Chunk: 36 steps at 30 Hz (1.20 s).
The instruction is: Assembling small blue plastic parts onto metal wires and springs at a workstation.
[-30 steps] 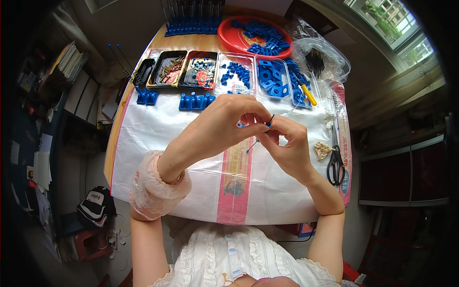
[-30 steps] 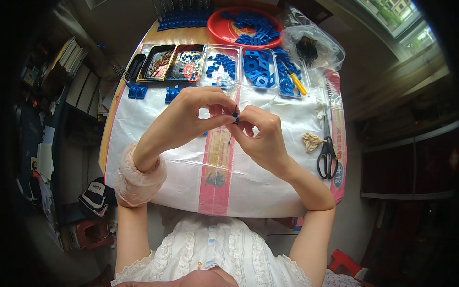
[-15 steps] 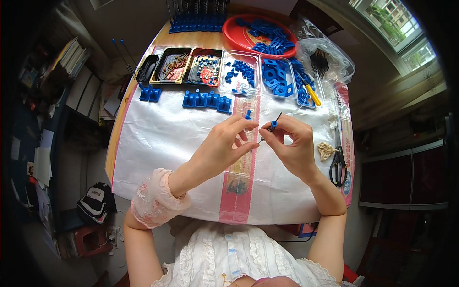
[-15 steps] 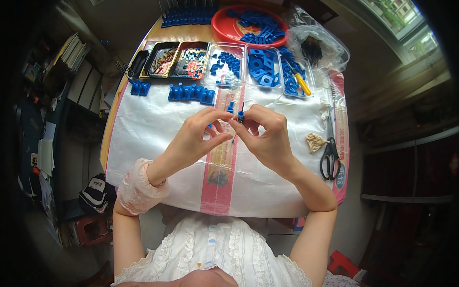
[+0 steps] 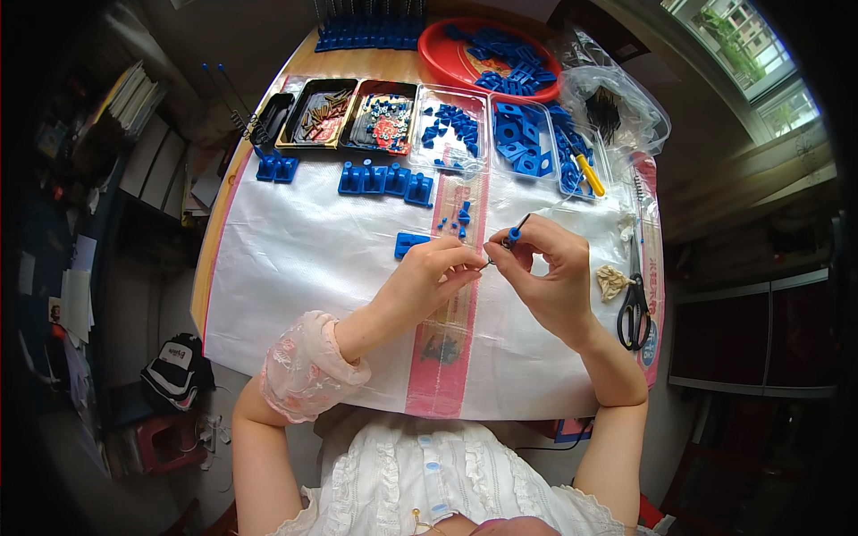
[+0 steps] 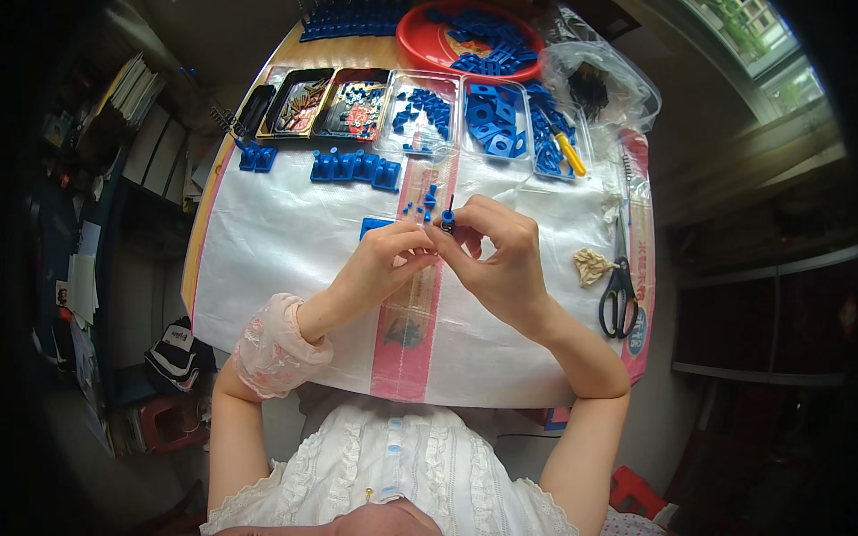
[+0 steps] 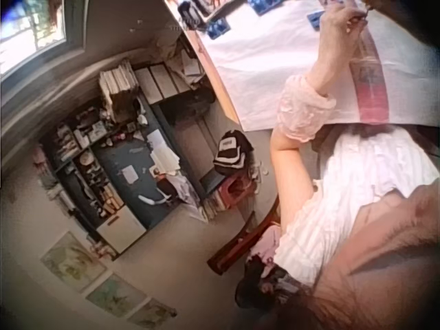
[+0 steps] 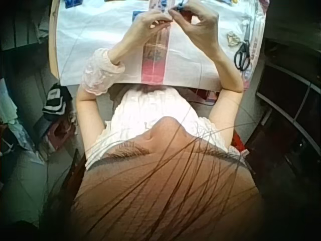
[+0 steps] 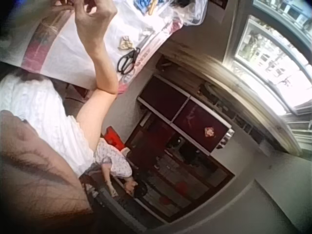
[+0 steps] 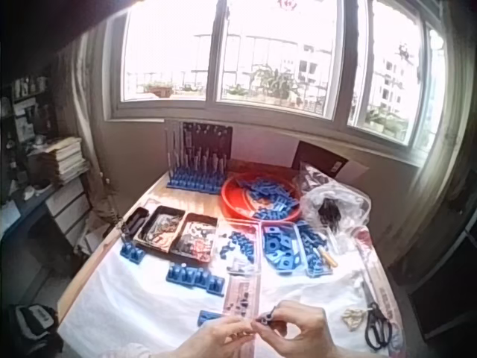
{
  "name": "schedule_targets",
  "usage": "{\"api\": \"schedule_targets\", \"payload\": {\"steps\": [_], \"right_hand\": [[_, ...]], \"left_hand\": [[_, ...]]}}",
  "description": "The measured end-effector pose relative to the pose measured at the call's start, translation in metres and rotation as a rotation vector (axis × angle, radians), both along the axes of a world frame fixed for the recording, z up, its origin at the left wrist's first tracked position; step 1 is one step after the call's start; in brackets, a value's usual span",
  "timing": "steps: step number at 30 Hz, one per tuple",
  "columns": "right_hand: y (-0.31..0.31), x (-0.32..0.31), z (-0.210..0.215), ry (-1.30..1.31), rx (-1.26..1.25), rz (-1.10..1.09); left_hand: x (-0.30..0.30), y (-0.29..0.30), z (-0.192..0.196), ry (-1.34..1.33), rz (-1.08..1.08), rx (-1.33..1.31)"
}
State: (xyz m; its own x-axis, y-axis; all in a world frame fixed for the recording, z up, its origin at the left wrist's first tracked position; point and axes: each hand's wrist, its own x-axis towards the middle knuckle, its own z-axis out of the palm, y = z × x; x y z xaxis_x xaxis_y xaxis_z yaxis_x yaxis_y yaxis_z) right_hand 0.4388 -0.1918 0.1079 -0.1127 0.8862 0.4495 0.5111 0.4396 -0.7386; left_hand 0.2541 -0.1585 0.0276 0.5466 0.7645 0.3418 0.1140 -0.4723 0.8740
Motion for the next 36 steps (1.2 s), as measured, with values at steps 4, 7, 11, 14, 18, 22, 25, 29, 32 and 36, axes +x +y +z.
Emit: {"api": "schedule_targets", "payload": {"steps": [4,7,11,14,18,22,25,29,32,36], "right_hand": [[-0.001,-0.003,0.001,-0.024,0.016,0.001],[-0.002,-0.003,0.001,-0.023,0.011,0.000],[-0.001,-0.001,-0.003,-0.002,-0.009,0.019],[-0.001,0.003,0.002,0.043,-0.101,0.058],[-0.010,0.009,0.009,0.054,-0.274,0.080],[-0.027,0.024,-0.026,0.097,-0.289,0.099],[-0.041,0.024,-0.048,0.191,-0.334,0.069],[-0.043,0.025,-0.060,0.136,-0.313,0.107],[-0.046,0.025,-0.064,0.353,-0.297,0.044],[-0.045,0.035,-0.065,0.607,-0.242,-0.116]], "left_hand": [[-0.001,-0.001,-0.002,-0.002,0.003,-0.016],[-0.001,0.001,-0.004,0.008,0.002,0.018],[-0.001,0.002,-0.007,0.019,0.009,0.090],[-0.001,0.000,-0.005,0.024,0.012,0.111],[-0.001,-0.004,-0.001,0.039,-0.018,0.117],[0.002,-0.008,-0.004,-0.024,-0.049,0.147],[0.003,-0.011,-0.003,0.057,-0.091,0.184],[0.004,-0.014,0.002,0.071,-0.111,0.186],[0.002,-0.012,-0.001,0.028,-0.093,0.100],[-0.004,-0.011,0.003,0.001,-0.053,-0.245]]}}
